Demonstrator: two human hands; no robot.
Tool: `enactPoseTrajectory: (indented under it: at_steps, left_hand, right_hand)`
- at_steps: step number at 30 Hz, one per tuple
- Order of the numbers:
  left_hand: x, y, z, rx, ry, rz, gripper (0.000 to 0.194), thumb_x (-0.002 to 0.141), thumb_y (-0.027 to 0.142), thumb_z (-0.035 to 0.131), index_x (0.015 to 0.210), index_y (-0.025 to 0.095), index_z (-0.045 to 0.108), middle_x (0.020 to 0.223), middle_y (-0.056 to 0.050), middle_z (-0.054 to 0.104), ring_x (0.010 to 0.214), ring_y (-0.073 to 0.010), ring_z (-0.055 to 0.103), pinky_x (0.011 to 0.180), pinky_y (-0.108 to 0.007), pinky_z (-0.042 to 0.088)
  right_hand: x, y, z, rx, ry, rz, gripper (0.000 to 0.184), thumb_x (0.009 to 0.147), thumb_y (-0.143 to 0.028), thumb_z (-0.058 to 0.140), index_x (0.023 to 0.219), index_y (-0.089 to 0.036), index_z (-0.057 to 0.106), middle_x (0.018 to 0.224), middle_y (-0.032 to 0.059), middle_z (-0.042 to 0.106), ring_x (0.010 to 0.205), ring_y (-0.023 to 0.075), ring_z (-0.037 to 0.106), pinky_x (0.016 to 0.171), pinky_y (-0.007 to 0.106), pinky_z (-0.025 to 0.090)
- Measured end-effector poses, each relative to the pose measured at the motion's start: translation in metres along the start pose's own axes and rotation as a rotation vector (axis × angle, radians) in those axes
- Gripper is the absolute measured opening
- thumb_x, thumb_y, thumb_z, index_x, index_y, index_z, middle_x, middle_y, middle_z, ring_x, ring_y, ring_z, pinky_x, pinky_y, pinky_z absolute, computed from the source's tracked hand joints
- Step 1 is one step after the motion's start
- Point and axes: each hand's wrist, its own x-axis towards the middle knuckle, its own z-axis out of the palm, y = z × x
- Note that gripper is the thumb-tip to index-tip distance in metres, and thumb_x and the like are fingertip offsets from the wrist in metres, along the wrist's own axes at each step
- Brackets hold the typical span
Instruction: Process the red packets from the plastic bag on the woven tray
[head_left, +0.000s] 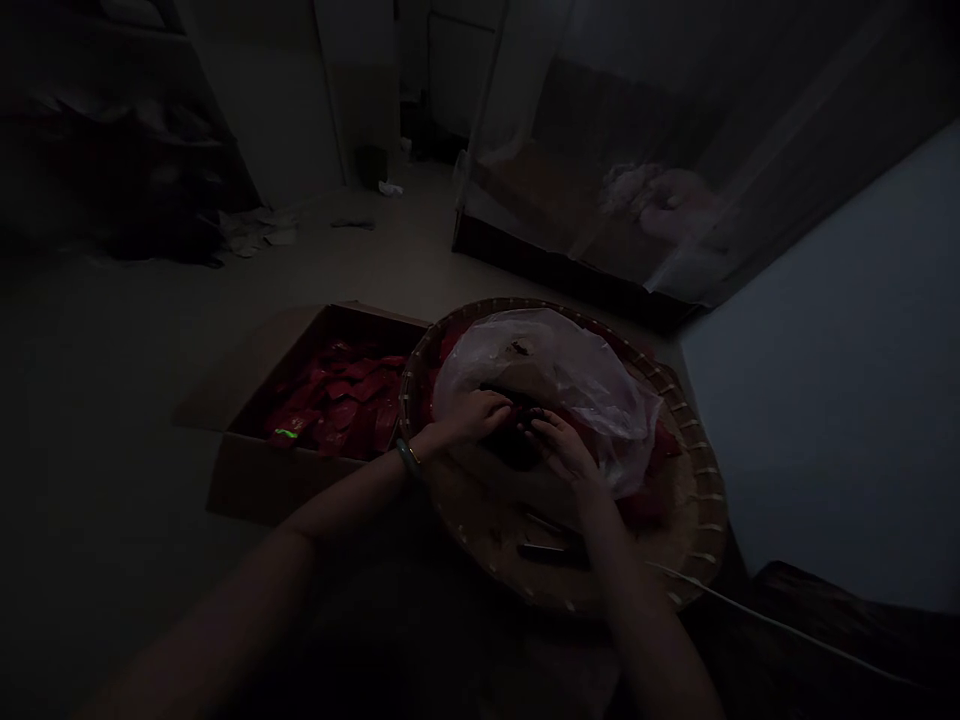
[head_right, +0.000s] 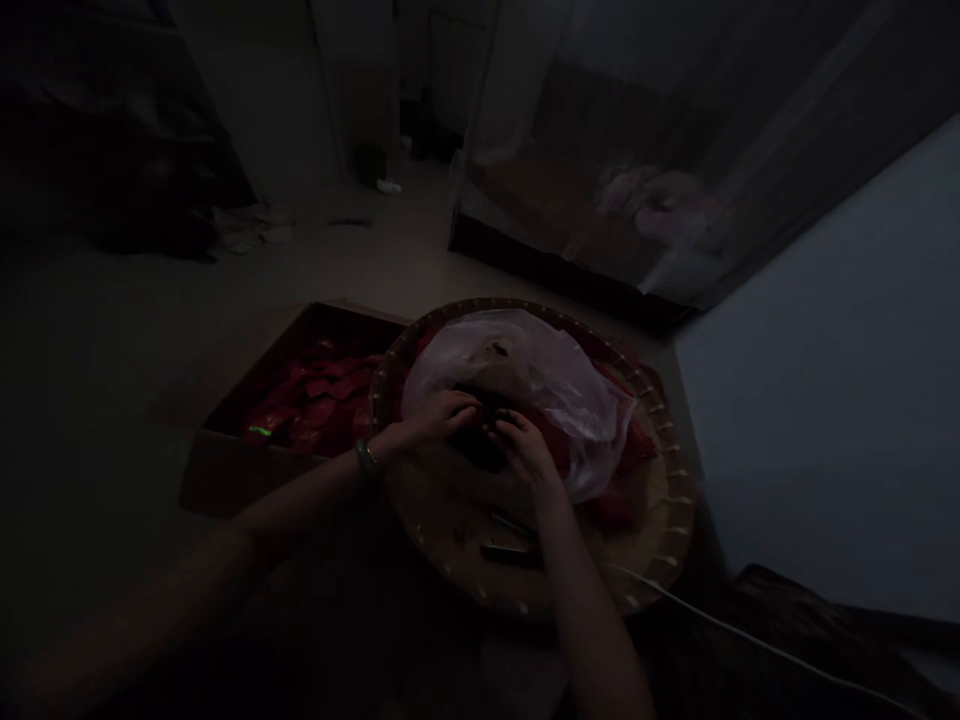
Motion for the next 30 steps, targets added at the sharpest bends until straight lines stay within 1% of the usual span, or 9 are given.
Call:
enactPoseTrajectory:
  at_steps: [2,4,8,11,14,18,23,26,30]
  left_hand:
    - [-0.003,-0.001,0.003,0.001,0.037,-0.004,0.026,0.086,0.032,0.05,0.101,0.016,0.065,0.093,-0.006,0.068,0.083,-0.0163,0.06,0.075,-0.025,0.044]
    - [-0.005,-0.003,0.006,-0.01,0.068,-0.022,0.035,0.082,0.036,0.056,0.11,0.015,0.061,0.098,-0.008,0.067,0.085,-0.0172,0.06,0.074,-0.025,0.044]
    - [-0.007,-0.007,0.008,-0.075,0.075,-0.062,0.044,0.077,0.041,0.062,0.113,0.014,0.059,0.102,-0.008,0.066,0.088,-0.0174,0.06,0.074,-0.025,0.045]
    - [-0.005,-0.008,0.009,-0.102,0.093,-0.102,0.04,0.077,0.035,0.062,0.11,0.014,0.061,0.098,-0.007,0.067,0.085,-0.0166,0.06,0.073,-0.025,0.046]
    - [-0.002,-0.01,0.013,-0.137,0.144,-0.18,0.034,0.074,0.027,0.062,0.105,0.012,0.063,0.093,-0.007,0.067,0.079,-0.0153,0.06,0.07,-0.024,0.046]
    - [-0.001,-0.012,0.02,-0.181,0.182,-0.236,0.038,0.067,0.018,0.064,0.105,0.011,0.061,0.09,-0.006,0.066,0.076,-0.0142,0.059,0.068,-0.024,0.047]
    - [0.0,-0.009,0.028,-0.303,0.122,-0.359,0.052,0.066,0.021,0.066,0.116,0.01,0.053,0.085,-0.005,0.064,0.07,-0.0134,0.058,0.06,-0.023,0.046]
    - [0.003,-0.008,0.031,-0.424,0.077,-0.385,0.047,0.068,0.018,0.065,0.113,0.01,0.055,0.083,-0.004,0.063,0.068,-0.0118,0.057,0.057,-0.02,0.044]
    - [0.004,-0.005,0.028,-0.507,0.046,-0.395,0.043,0.07,0.02,0.064,0.11,0.009,0.056,0.073,0.0,0.059,0.06,-0.009,0.053,0.052,-0.017,0.04]
  right_hand:
    - [0.0,0.002,0.001,-0.01,0.0,0.001,0.03,0.058,-0.019,0.077,0.084,-0.022,0.062,0.086,-0.0034,0.065,0.076,0.009,0.064,0.069,0.017,0.054]
    - [0.0,0.003,0.003,-0.018,0.005,0.001,0.03,0.057,-0.019,0.077,0.083,-0.022,0.063,0.085,-0.0035,0.064,0.076,0.0089,0.064,0.07,0.017,0.054]
    - [-0.001,0.003,0.006,-0.013,0.032,-0.012,0.03,0.056,-0.018,0.077,0.082,-0.021,0.063,0.085,-0.0034,0.064,0.076,0.0086,0.063,0.07,0.018,0.054]
    - [-0.003,0.002,0.007,-0.007,0.025,0.004,0.031,0.056,-0.018,0.077,0.083,-0.021,0.063,0.084,-0.0031,0.064,0.076,0.0095,0.064,0.068,0.017,0.054]
    - [-0.006,0.0,0.008,-0.004,0.016,-0.001,0.031,0.056,-0.019,0.078,0.083,-0.021,0.063,0.083,-0.0033,0.064,0.076,0.0101,0.065,0.067,0.017,0.054]
    - [-0.011,-0.006,0.013,-0.015,0.025,-0.037,0.031,0.058,-0.019,0.077,0.086,-0.022,0.062,0.084,-0.0032,0.064,0.076,0.0103,0.065,0.066,0.017,0.055]
    - [-0.013,-0.014,0.028,-0.071,-0.012,-0.058,0.031,0.057,-0.02,0.077,0.083,-0.022,0.062,0.085,-0.0037,0.064,0.074,0.0092,0.063,0.066,0.018,0.055]
    - [-0.009,-0.016,0.031,-0.131,-0.024,-0.069,0.032,0.055,-0.02,0.077,0.083,-0.021,0.062,0.084,-0.0029,0.065,0.072,0.0101,0.063,0.065,0.02,0.055]
    - [0.001,-0.018,0.022,-0.253,-0.003,-0.073,0.037,0.054,-0.021,0.076,0.088,-0.019,0.061,0.08,-0.0016,0.066,0.066,0.0111,0.063,0.061,0.022,0.053]
